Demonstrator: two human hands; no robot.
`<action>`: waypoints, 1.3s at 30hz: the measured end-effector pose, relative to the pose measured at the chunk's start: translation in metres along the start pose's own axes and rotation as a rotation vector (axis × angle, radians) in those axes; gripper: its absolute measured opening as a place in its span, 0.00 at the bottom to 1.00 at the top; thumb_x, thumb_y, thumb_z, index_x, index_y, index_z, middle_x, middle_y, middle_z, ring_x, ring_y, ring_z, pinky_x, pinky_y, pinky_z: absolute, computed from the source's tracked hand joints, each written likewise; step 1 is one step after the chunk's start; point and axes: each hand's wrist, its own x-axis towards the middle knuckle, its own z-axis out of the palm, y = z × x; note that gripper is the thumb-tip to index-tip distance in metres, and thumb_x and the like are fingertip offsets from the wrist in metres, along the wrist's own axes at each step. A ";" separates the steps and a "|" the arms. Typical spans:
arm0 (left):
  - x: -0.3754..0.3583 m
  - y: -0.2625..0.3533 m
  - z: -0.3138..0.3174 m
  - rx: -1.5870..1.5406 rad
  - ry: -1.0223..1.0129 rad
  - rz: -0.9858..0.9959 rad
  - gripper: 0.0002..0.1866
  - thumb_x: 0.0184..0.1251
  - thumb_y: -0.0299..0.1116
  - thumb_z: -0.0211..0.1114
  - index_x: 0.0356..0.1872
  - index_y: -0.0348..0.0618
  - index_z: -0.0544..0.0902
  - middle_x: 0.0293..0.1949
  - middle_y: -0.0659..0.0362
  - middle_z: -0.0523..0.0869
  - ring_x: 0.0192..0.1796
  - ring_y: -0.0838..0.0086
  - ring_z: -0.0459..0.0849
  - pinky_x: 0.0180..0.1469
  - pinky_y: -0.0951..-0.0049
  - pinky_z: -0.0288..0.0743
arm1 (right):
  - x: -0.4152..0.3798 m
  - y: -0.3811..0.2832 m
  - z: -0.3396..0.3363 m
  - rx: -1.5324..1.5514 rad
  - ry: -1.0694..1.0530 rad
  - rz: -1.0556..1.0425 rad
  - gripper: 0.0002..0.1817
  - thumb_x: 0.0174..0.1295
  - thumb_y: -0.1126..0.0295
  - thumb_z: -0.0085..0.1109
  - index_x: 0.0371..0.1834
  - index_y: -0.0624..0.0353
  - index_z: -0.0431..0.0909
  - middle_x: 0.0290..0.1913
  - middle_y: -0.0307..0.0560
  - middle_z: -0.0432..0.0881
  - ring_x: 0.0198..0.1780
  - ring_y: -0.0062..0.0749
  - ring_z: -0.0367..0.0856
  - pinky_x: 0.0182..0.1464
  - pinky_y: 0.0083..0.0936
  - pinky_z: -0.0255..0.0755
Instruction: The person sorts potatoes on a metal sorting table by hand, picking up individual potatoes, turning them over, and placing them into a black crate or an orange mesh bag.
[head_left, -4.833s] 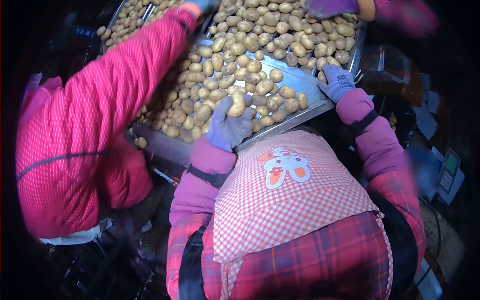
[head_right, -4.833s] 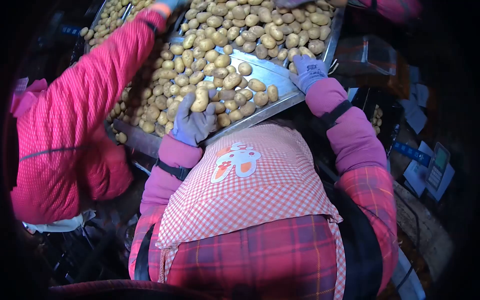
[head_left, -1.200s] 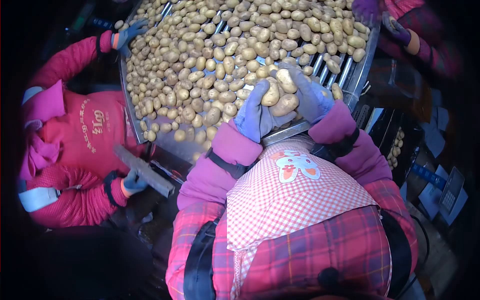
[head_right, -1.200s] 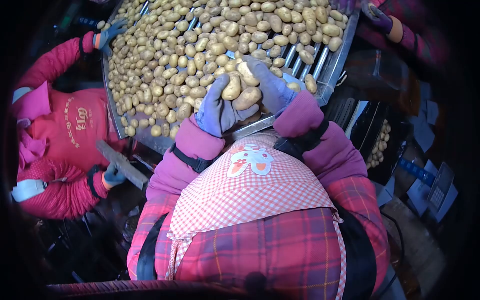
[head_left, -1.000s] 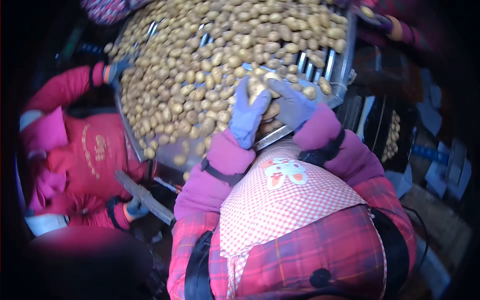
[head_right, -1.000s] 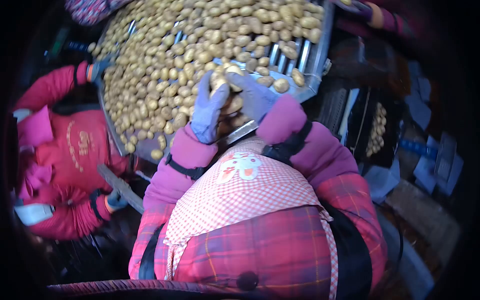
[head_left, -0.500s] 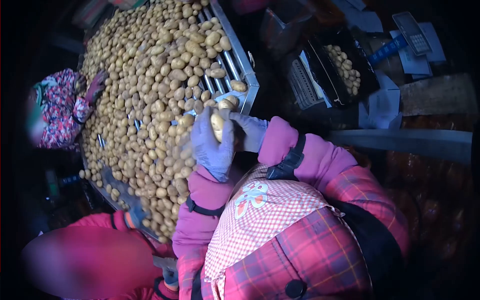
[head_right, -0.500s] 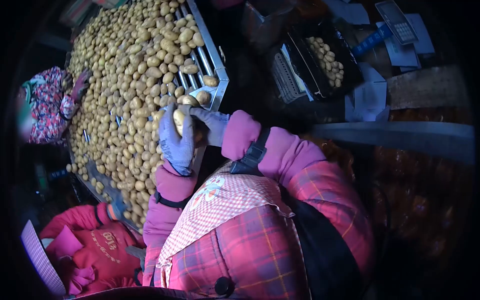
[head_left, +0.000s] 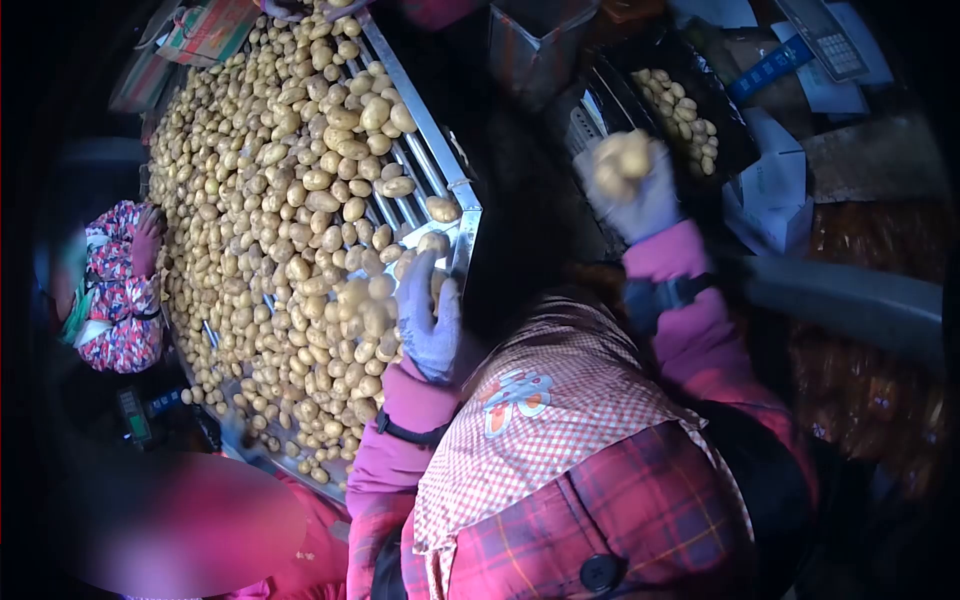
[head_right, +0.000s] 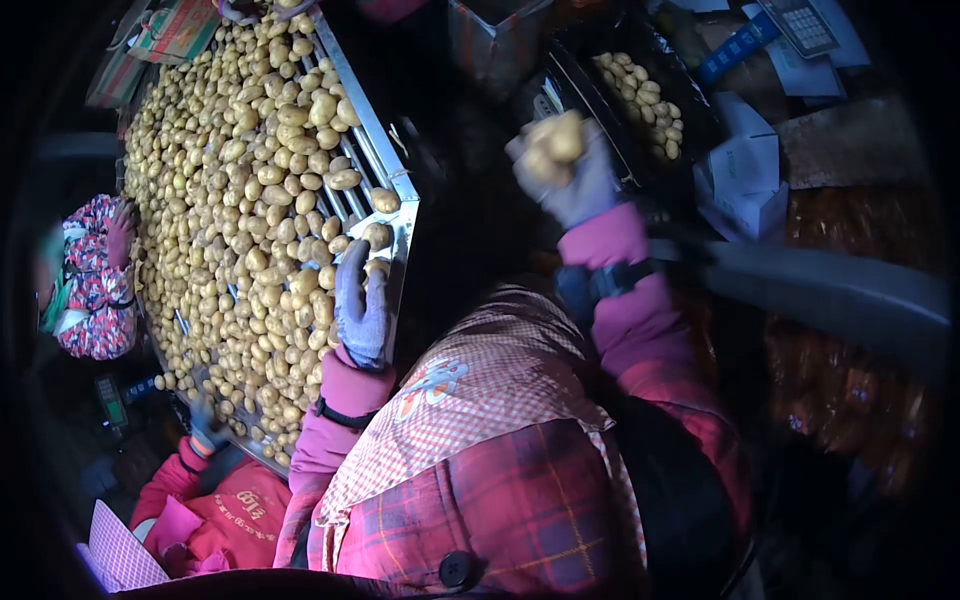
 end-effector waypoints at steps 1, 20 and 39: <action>-0.005 -0.006 0.000 -0.065 0.057 -0.041 0.20 0.72 0.26 0.55 0.63 0.35 0.72 0.61 0.44 0.75 0.63 0.56 0.75 0.66 0.62 0.67 | 0.015 -0.040 -0.048 -0.019 -0.384 0.041 0.25 0.68 0.45 0.53 0.53 0.56 0.73 0.51 0.50 0.79 0.53 0.42 0.79 0.45 0.30 0.78; -0.141 -0.049 -0.043 0.462 0.353 -0.567 0.36 0.57 0.43 0.66 0.63 0.30 0.70 0.60 0.35 0.74 0.63 0.40 0.72 0.66 0.47 0.63 | 0.147 0.141 0.016 -2.116 -0.405 -0.513 0.18 0.66 0.65 0.59 0.56 0.61 0.79 0.55 0.55 0.81 0.58 0.48 0.77 0.66 0.37 0.66; -0.257 -0.111 -0.140 0.889 0.460 -0.956 0.22 0.57 0.45 0.63 0.51 0.48 0.82 0.49 0.48 0.79 0.51 0.53 0.78 0.49 0.51 0.72 | 0.129 0.202 0.045 -2.569 -0.710 -0.136 0.15 0.65 0.53 0.54 0.42 0.48 0.85 0.40 0.49 0.86 0.42 0.50 0.82 0.49 0.43 0.72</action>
